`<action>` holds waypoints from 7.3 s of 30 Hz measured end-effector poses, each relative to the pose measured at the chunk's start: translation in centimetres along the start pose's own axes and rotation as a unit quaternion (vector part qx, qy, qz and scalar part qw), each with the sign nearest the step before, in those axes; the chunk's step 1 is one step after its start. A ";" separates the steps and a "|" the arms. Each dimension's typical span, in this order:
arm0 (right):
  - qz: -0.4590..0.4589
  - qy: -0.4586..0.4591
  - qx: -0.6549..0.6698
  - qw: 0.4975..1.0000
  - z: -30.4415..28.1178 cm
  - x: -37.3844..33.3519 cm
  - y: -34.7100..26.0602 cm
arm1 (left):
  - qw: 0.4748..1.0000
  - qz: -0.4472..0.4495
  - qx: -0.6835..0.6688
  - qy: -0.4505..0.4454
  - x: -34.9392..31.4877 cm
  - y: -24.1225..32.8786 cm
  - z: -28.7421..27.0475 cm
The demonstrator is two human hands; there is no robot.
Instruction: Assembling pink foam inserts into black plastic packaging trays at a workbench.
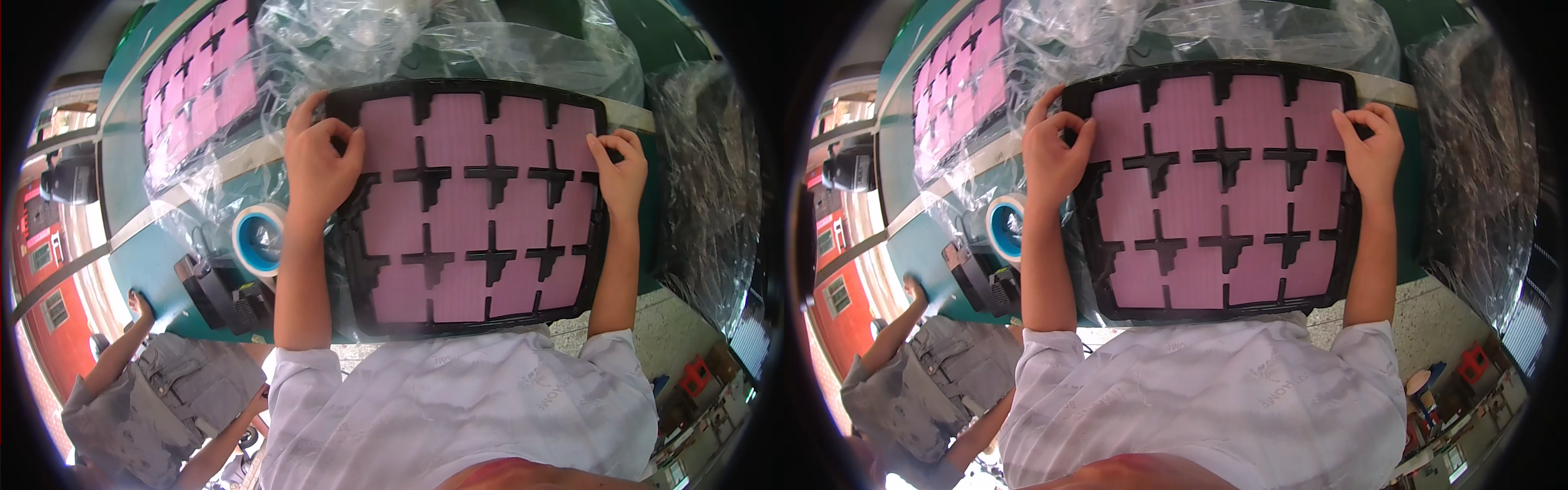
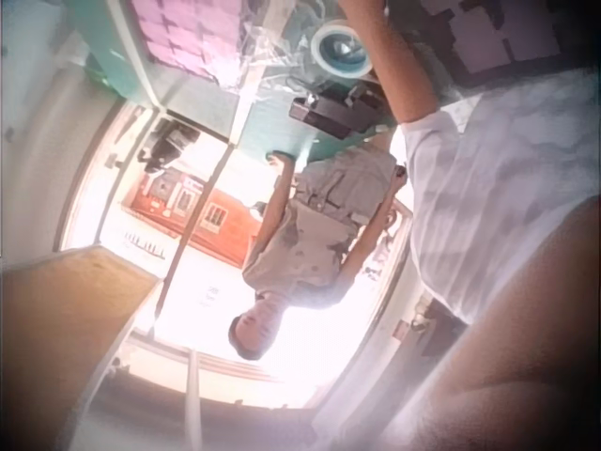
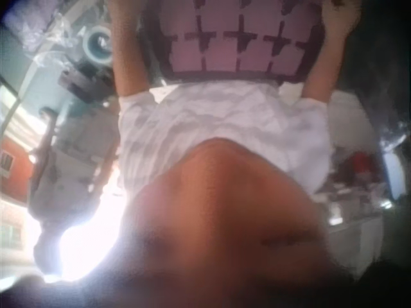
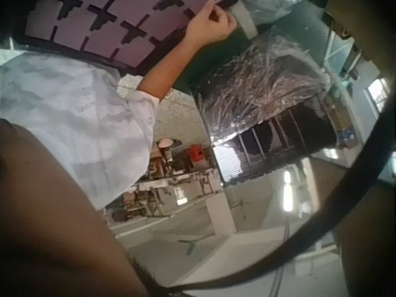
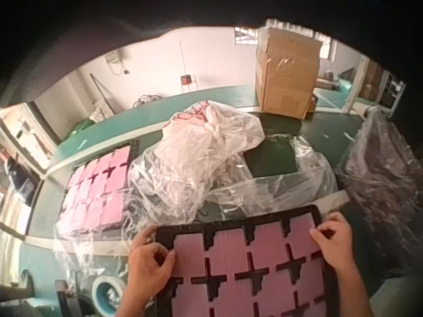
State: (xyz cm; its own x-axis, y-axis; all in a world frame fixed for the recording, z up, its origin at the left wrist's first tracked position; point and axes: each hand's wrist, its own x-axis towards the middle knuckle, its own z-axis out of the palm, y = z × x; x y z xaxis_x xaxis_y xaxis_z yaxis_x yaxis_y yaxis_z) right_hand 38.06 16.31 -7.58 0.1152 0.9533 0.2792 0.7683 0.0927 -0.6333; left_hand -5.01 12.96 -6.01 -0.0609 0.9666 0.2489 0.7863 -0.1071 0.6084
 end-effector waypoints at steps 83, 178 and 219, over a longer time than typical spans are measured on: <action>-0.030 0.094 0.092 0.991 1.2 -0.2 -0.8 | 0.943 0.247 0.182 -0.126 -0.9 16.6 9.3; 0.060 0.086 0.071 0.992 -0.5 -0.1 -4.8 | 0.972 0.134 0.162 -0.106 -3.1 18.8 13.3; -0.294 -0.389 -0.101 0.867 -10.1 -13.1 -4.9 | 0.949 0.276 -0.042 -0.145 -16.9 19.3 8.8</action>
State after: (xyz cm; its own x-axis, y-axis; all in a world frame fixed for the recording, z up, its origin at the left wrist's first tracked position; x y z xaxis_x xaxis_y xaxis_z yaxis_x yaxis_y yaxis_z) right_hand 39.19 0.50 -0.85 -0.7333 0.6709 -0.1104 0.6539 0.6515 -0.3846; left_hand 16.55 -3.41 -5.11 0.5282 0.7796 0.3364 0.5962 -0.6226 0.5068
